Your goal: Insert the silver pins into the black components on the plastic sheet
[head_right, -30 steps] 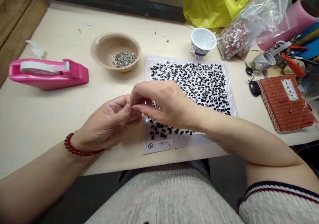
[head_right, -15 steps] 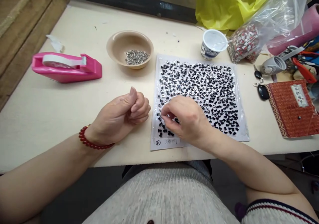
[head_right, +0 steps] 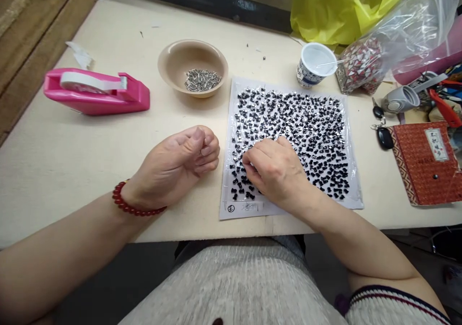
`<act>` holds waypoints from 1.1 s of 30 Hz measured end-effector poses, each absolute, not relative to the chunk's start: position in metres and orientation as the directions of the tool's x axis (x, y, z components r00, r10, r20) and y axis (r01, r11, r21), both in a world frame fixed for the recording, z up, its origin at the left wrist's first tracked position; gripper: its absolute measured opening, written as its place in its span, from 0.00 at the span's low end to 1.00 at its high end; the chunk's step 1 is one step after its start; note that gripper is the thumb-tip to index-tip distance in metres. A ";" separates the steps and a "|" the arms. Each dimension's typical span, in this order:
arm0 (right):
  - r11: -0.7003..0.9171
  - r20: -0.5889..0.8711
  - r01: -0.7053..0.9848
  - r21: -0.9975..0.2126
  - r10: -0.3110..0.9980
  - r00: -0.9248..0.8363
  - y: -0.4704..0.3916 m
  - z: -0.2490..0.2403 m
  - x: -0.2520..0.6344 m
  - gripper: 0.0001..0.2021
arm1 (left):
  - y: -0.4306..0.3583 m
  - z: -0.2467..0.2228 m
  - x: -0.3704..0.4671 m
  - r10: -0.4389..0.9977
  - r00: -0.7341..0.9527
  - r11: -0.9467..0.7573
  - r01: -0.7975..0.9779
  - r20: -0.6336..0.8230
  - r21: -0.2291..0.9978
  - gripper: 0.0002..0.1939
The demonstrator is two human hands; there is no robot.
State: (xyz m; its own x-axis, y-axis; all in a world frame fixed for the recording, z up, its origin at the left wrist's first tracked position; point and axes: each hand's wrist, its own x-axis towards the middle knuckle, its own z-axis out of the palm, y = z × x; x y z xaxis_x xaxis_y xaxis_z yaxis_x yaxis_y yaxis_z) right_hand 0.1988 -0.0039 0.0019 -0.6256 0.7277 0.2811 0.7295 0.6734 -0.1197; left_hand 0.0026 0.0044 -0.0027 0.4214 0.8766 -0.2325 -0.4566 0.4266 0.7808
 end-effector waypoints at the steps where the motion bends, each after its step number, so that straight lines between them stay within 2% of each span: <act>1: 0.675 0.280 0.730 -0.104 0.724 -0.630 -0.004 0.002 0.199 0.08 | 0.004 -0.003 0.002 0.876 0.423 0.425 -0.451 -0.231 0.785 0.15; 8: 0.677 0.241 0.732 -0.072 0.724 -0.646 -0.003 0.001 0.199 0.08 | 0.004 -0.002 0.003 0.875 0.435 0.411 -0.437 -0.212 0.800 0.15; 33: 0.669 0.209 0.738 -0.087 0.737 -0.643 -0.002 0.002 0.199 0.09 | 0.004 -0.004 0.002 0.862 0.442 0.448 -0.433 -0.249 0.783 0.17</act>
State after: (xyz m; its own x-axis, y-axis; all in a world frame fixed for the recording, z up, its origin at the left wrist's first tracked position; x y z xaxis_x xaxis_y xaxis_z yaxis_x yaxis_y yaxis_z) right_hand 0.1986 -0.0020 0.0024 -0.6431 0.7366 0.2094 0.7382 0.6690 -0.0866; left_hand 0.0017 0.0036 -0.0045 0.4418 0.8619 -0.2488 -0.4327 0.4477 0.7825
